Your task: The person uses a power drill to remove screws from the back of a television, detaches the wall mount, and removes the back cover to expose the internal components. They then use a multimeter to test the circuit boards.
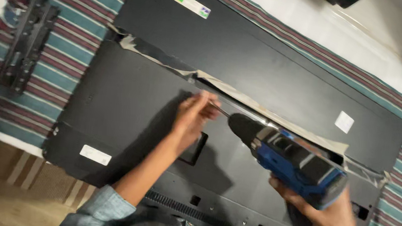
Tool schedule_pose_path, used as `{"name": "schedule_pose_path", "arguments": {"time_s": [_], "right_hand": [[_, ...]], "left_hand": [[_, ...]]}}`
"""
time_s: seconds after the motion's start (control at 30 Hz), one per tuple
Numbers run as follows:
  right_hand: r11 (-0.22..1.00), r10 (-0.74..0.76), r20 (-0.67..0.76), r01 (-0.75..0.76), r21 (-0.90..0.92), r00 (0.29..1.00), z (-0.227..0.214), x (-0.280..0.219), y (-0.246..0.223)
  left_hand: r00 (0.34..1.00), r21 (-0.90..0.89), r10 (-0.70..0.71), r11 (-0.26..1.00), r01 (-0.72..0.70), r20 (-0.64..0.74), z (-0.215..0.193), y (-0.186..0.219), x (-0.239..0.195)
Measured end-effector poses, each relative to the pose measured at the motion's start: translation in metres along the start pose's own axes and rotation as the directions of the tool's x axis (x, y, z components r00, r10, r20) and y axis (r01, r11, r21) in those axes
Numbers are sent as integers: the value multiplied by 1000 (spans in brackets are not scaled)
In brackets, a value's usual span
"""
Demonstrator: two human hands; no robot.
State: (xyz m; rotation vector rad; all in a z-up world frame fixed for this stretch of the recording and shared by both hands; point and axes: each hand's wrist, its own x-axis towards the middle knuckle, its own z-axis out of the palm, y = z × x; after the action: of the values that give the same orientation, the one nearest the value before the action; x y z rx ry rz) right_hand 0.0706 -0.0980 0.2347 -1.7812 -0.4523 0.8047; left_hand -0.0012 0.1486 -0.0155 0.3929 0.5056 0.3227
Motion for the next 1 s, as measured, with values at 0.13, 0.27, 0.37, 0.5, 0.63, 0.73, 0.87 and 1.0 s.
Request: {"name": "schedule_pose_path", "arguments": {"time_s": [0.13,0.27,0.37,0.5,0.63,0.73,0.87,1.0], "right_hand": [[973,106,-179,-139,-183,978,47,38,-5],[884,98,-166,-162,-438,981,79,77,-9],[799,141,-193,-227,-556,971,92,91,-10],[810,102,-194,-195,-553,976,99,100,-6],[723,155,-237,-273,-634,959,100,104,-3],[776,100,-219,-214,-594,971,104,103,-3],[762,106,-214,-217,-610,971,105,103,-7],[708,205,-239,-312,-633,949,105,106,-11]], "left_hand": [[981,171,163,975,-144,-103,-43,44,-3],[1000,201,13,980,-11,-4,-48,44,-7],[993,80,-68,995,61,94,-39,33,-6],[992,-2,-69,998,69,104,-31,29,4],[993,-22,-83,996,86,85,-28,32,8],[992,-47,-100,993,104,78,-30,33,7],[995,-91,-96,991,99,29,-28,34,6],[991,-90,-131,987,130,-1,-27,33,7]]}}
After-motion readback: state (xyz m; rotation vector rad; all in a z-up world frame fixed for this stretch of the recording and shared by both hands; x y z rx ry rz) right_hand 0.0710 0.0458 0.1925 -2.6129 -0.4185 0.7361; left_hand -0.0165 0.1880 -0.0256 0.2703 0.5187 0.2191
